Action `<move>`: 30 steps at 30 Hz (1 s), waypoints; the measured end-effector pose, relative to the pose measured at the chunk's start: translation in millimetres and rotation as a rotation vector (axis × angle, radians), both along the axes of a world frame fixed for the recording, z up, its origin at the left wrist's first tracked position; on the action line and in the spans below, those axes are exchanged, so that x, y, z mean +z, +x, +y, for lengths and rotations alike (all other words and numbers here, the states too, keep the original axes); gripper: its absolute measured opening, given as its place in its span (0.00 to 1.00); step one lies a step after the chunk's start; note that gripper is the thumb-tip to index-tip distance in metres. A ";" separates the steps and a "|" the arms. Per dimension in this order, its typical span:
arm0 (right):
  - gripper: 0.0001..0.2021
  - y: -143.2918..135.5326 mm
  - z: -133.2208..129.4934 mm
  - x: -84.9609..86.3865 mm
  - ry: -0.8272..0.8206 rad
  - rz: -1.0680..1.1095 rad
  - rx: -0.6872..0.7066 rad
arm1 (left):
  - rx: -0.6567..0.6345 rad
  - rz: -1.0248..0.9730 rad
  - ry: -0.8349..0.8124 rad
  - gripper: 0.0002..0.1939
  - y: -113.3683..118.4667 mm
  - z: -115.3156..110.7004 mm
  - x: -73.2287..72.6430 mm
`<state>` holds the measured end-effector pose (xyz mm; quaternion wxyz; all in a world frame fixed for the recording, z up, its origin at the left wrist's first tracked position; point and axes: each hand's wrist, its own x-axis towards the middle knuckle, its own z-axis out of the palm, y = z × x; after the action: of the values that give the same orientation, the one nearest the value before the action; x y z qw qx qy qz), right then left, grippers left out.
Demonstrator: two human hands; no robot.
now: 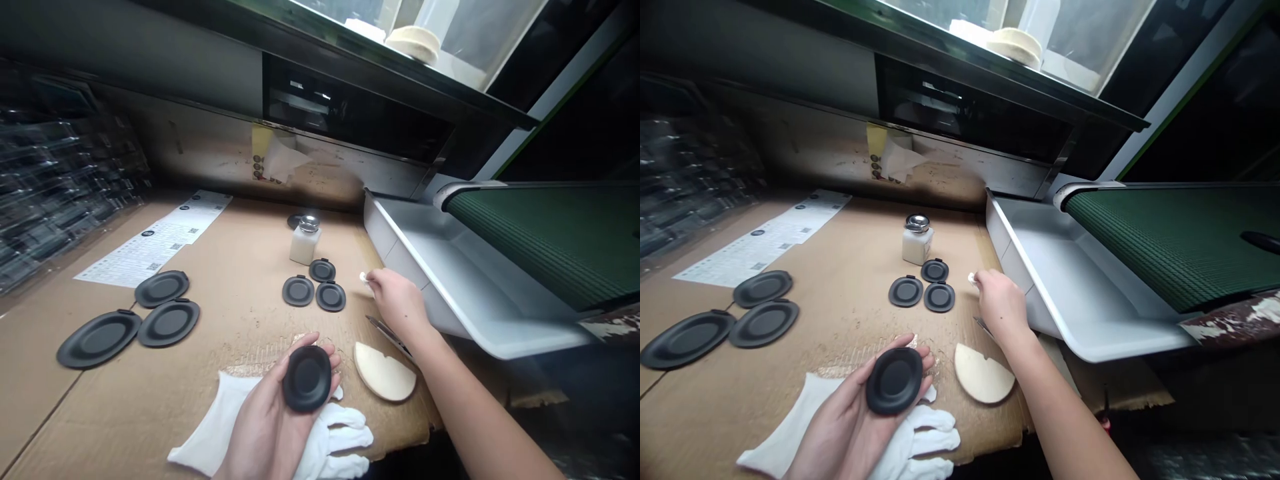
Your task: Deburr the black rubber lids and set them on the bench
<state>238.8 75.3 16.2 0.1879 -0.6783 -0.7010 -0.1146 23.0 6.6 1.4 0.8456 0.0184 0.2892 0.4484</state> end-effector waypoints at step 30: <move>0.12 -63.8 -46.5 2.3 0.059 -0.083 0.463 | -0.020 0.041 0.120 0.14 0.7 -1.7 -2.5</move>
<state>175.1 28.7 18.4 0.1999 -0.4882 -0.8415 -0.1164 23.7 4.9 -1.1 0.8412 0.0813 0.2791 0.4559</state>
